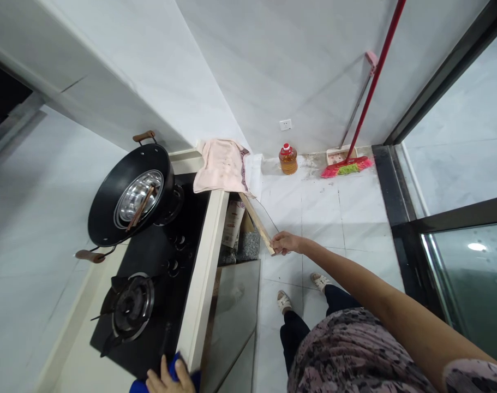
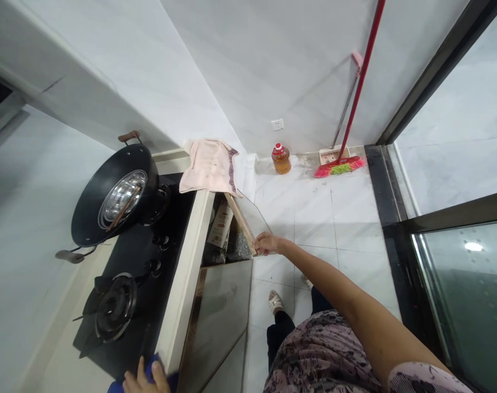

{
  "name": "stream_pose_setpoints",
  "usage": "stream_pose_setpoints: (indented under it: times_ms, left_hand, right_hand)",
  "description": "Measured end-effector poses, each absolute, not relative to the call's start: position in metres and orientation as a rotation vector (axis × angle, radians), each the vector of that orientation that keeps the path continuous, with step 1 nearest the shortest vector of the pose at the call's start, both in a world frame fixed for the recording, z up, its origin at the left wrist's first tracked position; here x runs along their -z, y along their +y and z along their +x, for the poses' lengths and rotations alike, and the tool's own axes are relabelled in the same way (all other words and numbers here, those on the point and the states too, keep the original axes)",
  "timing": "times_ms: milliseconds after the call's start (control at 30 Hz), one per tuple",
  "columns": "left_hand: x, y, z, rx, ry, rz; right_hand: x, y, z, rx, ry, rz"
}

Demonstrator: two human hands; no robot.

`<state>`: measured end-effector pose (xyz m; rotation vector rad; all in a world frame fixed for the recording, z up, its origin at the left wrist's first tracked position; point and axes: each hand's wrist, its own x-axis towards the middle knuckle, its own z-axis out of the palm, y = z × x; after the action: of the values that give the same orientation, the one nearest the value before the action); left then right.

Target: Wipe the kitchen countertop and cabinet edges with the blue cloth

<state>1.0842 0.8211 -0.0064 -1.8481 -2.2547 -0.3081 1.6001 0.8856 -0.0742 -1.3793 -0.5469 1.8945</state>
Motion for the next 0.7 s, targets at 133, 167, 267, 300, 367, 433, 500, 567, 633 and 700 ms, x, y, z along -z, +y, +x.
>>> stream_pose_setpoints:
  times_ms: [133, 167, 267, 300, 367, 433, 500, 567, 633, 700]
  left_hand:
    - [0.004, 0.836, 1.107, 0.326, -2.048, -2.019]
    - [0.001, 0.845, 1.117, 0.321, -1.991, -2.111]
    - [-0.01, 0.882, 1.153, 0.301, -1.843, -2.384]
    - [-0.013, 0.896, 1.166, 0.283, -1.793, -2.467]
    - [-0.015, 0.925, 1.19, 0.227, -1.699, -2.585]
    - [-0.014, 0.951, 1.209, 0.16, -1.631, -2.659]
    - [-0.011, 0.97, 1.223, 0.115, -1.6, -2.687]
    - [-0.01, 0.981, 1.232, 0.118, -1.604, -2.666]
    - [-0.011, 0.979, 1.234, 0.159, -1.61, -2.644]
    - [-0.017, 0.964, 1.224, 0.188, -1.597, -2.657]
  right_hand:
    - [0.076, 0.888, 1.594, -1.912, -0.564, -1.354]
    - [0.077, 0.888, 1.595, -1.917, -0.57, -1.347]
    - [0.079, 0.886, 1.604, -1.927, -0.581, -1.332]
    - [0.079, 0.884, 1.609, -1.929, -0.584, -1.326]
    - [0.08, 0.882, 1.62, -1.932, -0.589, -1.315]
    - [0.081, 0.88, 1.631, -1.938, -0.594, -1.308]
    - [0.083, 0.879, 1.641, -1.948, -0.6, -1.304]
    - [0.084, 0.878, 1.648, -1.962, -0.609, -1.299]
    - [0.086, 0.878, 1.652, -1.974, -0.618, -1.293]
    - [0.087, 0.879, 1.652, -1.979, -0.619, -1.288]
